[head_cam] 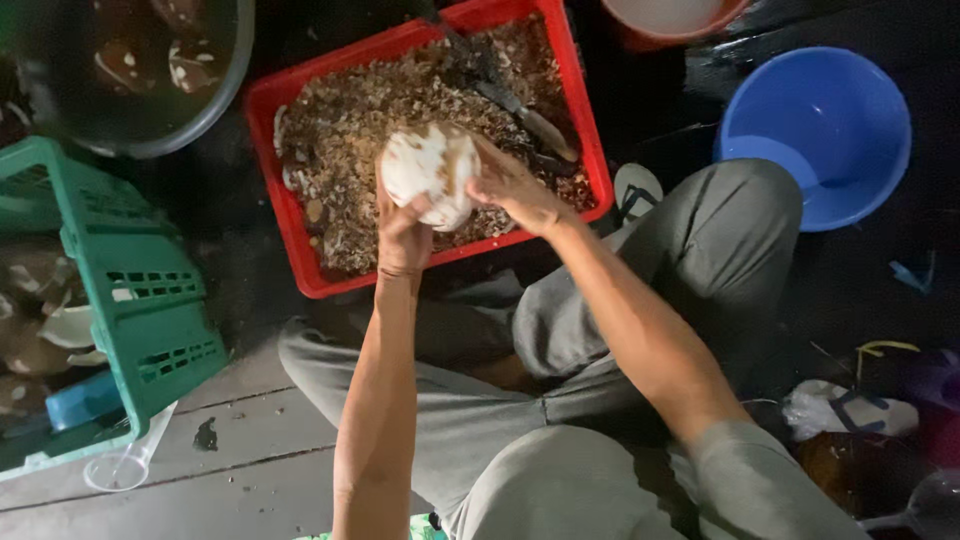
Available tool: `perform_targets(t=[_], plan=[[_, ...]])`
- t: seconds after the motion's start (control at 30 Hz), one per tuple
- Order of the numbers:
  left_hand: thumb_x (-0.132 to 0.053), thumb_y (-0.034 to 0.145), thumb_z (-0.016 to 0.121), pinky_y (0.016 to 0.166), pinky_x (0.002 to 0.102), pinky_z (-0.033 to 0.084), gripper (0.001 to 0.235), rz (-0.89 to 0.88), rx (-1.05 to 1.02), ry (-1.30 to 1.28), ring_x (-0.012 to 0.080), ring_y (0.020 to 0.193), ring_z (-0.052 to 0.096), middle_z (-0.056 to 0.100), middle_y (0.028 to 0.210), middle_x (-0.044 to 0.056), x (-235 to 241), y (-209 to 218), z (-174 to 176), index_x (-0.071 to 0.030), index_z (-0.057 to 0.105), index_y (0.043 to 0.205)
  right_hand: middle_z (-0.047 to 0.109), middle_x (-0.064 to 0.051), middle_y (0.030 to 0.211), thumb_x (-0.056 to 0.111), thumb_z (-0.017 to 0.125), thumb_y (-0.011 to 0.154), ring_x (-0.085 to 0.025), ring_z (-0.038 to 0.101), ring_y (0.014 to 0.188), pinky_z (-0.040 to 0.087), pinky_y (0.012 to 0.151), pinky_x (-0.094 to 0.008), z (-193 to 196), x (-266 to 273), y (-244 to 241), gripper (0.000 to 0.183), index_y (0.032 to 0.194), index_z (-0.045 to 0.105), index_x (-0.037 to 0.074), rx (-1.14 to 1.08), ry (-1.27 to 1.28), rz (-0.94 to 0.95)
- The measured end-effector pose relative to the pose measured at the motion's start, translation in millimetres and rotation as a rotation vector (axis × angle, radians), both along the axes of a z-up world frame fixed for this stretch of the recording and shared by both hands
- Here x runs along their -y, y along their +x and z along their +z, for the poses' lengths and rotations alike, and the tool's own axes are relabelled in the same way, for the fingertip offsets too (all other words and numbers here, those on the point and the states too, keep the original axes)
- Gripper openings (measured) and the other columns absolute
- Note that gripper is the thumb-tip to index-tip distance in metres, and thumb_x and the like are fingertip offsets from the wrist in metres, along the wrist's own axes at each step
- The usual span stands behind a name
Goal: The person sits cross-legged and uses a knife to peel the husk off a coconut over a red bin. They rotate the coconut and scrape away the fibers, then split the shell to reveal the white meat inside.
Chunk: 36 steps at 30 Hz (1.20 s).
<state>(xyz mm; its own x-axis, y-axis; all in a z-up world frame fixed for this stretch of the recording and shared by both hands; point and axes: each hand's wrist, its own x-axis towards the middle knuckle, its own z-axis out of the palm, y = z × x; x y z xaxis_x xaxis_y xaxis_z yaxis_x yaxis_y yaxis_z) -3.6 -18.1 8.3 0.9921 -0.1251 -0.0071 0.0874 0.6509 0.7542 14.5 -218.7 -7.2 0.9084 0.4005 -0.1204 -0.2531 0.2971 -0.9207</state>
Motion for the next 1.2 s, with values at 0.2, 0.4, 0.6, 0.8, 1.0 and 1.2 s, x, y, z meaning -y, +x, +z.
perform_targets(t=[0.2, 0.4, 0.6, 0.8, 1.0, 1.2], plan=[[-0.013, 0.075, 0.087, 0.127, 0.046, 0.045, 0.107, -0.101, 0.092, 0.422, 0.0300, 0.145, 0.052, 0.051, 0.155, 0.014, -13, 1, 37, -0.006, 0.030, 0.164, 0.039, -0.015, 0.167, 0.044, 0.096, 0.073, -0.031, 0.036, 0.158, 0.033, 0.134, -0.051, 18, 2, -3, 0.116, 0.164, 0.031, 0.011, 0.336, -0.110, -0.052], [-0.016, 0.070, 0.095, 0.120, 0.043, 0.051, 0.111, -0.080, 0.165, 0.563, 0.0288, 0.139, 0.057, 0.051, 0.152, 0.012, -12, 3, 57, -0.009, 0.028, 0.158, 0.043, -0.013, 0.163, 0.037, 0.100, 0.070, -0.029, 0.043, 0.154, 0.037, 0.129, -0.048, 29, -13, -10, 0.119, 0.163, 0.031, 0.012, 0.392, -0.215, -0.117], [-0.030, 0.071, 0.099, 0.111, 0.044, 0.058, 0.097, 0.082, 0.379, 1.106, 0.0304, 0.128, 0.066, 0.060, 0.139, 0.016, -25, -5, 41, -0.006, 0.045, 0.147, 0.053, -0.009, 0.150, 0.036, 0.096, 0.073, -0.027, 0.055, 0.138, 0.049, 0.116, -0.047, 9, 26, 21, 0.101, 0.156, 0.041, 0.018, 0.385, -0.390, 0.041], [-0.036, 0.070, 0.101, 0.108, 0.050, 0.053, 0.100, 0.125, 0.422, 1.305, 0.0365, 0.127, 0.061, 0.057, 0.137, 0.019, -24, -16, 20, -0.004, 0.044, 0.146, 0.064, -0.012, 0.125, 0.023, 0.089, 0.080, -0.038, 0.056, 0.121, 0.042, 0.098, -0.057, -46, 50, 37, 0.059, 0.132, 0.062, 0.016, 0.547, -1.386, -0.307], [-0.048, 0.061, 0.101, 0.105, 0.053, 0.050, 0.119, 0.026, 0.321, 1.444, 0.0402, 0.127, 0.058, 0.051, 0.140, 0.025, -24, 0, 24, -0.001, 0.034, 0.147, 0.064, -0.010, 0.121, 0.024, 0.087, 0.082, -0.038, 0.058, 0.118, 0.043, 0.095, -0.055, -56, 44, 35, 0.053, 0.128, 0.061, 0.017, 0.546, -1.372, -0.299], [-0.046, 0.057, 0.102, 0.107, 0.056, 0.049, 0.122, 0.070, 0.317, 1.551, 0.0466, 0.135, 0.050, 0.043, 0.148, 0.030, -18, 1, 11, -0.005, 0.038, 0.153, 0.063, -0.003, 0.130, 0.030, 0.081, 0.094, -0.034, 0.059, 0.120, 0.042, 0.104, -0.055, -45, 45, 27, 0.047, 0.135, 0.059, 0.021, 0.435, -1.396, -0.136]])
